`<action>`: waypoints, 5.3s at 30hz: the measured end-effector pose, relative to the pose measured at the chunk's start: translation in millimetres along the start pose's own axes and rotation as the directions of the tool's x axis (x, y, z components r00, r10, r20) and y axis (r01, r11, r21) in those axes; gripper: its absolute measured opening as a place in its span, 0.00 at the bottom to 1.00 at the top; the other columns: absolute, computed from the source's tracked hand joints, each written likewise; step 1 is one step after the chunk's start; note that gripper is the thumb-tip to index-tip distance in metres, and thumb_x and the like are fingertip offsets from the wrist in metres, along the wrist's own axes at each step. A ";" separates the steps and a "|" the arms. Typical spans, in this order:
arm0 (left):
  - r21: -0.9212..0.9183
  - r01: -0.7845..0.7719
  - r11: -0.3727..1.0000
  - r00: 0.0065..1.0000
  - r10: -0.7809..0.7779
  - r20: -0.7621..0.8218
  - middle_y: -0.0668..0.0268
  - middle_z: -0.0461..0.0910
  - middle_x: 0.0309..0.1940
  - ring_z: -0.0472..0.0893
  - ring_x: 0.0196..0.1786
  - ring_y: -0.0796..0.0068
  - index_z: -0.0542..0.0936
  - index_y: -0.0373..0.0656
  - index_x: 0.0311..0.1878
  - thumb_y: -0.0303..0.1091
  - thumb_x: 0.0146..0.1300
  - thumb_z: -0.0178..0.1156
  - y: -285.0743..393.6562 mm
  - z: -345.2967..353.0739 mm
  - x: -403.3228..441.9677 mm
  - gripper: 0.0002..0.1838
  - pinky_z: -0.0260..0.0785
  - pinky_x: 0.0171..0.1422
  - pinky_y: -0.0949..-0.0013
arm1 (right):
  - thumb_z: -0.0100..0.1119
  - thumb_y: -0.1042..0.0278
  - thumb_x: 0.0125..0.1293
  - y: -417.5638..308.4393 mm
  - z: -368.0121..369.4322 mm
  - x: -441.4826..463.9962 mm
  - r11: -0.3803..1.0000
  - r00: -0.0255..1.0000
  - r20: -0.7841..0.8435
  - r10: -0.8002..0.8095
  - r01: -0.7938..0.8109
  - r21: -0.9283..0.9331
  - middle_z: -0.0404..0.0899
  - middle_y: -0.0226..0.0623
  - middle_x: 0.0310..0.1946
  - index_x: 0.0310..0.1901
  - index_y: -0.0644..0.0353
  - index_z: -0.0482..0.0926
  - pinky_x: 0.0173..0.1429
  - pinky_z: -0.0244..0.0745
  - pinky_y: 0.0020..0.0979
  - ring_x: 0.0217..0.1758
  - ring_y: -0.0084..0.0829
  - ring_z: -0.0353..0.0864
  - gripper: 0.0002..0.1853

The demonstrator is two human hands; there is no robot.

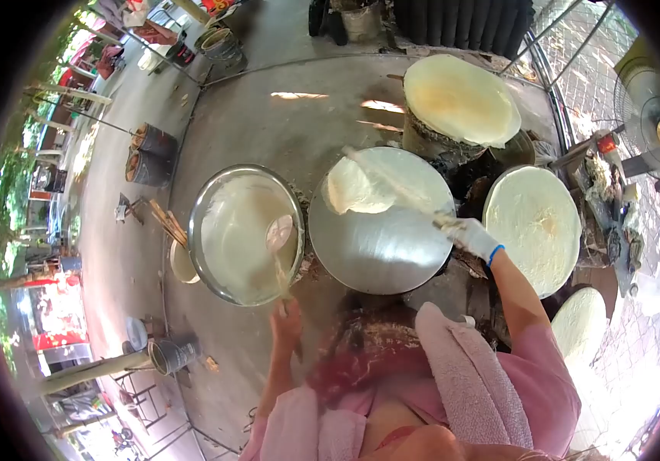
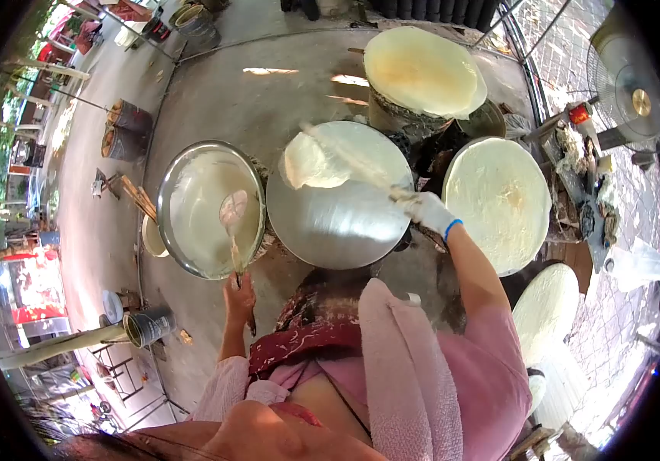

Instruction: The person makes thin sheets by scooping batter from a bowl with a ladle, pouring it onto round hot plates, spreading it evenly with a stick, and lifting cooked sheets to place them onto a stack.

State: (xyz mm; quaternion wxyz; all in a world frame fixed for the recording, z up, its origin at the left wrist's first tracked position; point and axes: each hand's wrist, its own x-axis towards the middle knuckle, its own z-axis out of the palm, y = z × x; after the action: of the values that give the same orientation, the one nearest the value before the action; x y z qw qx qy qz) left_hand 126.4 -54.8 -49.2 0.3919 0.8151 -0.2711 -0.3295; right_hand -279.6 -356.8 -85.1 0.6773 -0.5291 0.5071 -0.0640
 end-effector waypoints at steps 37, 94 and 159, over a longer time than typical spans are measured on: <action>0.628 -0.405 0.664 0.819 -0.042 0.573 0.46 0.80 0.30 0.82 0.37 0.52 0.79 0.42 0.36 0.37 0.70 0.53 -28.4 5.4 -10.1 0.11 0.72 0.43 0.50 | 0.67 0.64 0.65 67.8 97.2 -122.9 0.750 0.981 0.166 0.102 -0.186 0.635 0.81 0.23 0.39 0.65 0.56 0.75 0.33 0.70 0.17 0.28 0.14 0.72 0.27; 0.595 -0.380 0.709 0.922 0.347 0.175 0.49 0.78 0.44 0.79 0.43 0.47 0.80 0.42 0.52 0.32 0.59 0.62 -128.5 -98.7 -51.9 0.17 0.73 0.48 0.52 | 0.50 0.45 0.70 84.1 87.3 -45.1 0.780 0.731 -0.619 -0.286 -0.197 -0.594 0.83 0.53 0.30 0.71 0.59 0.60 0.38 0.76 0.53 0.33 0.54 0.83 0.35; -0.182 0.415 0.891 0.255 0.078 0.964 0.79 0.60 0.20 0.59 0.15 0.89 0.72 0.36 0.48 0.39 0.78 0.47 243.8 177.6 -65.5 0.14 0.51 0.21 0.78 | 0.60 0.49 0.68 275.3 115.7 -362.7 0.932 0.033 -0.986 0.164 -0.334 0.144 0.84 0.51 0.41 0.72 0.36 0.65 0.44 0.78 0.42 0.41 0.49 0.85 0.32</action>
State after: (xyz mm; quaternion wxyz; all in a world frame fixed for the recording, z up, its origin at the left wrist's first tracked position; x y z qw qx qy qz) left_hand -93.2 -223.7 86.9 0.2684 0.3750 -0.2851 -0.8403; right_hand -489.3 63.6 -84.3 0.1213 -0.2901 0.9151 -0.2525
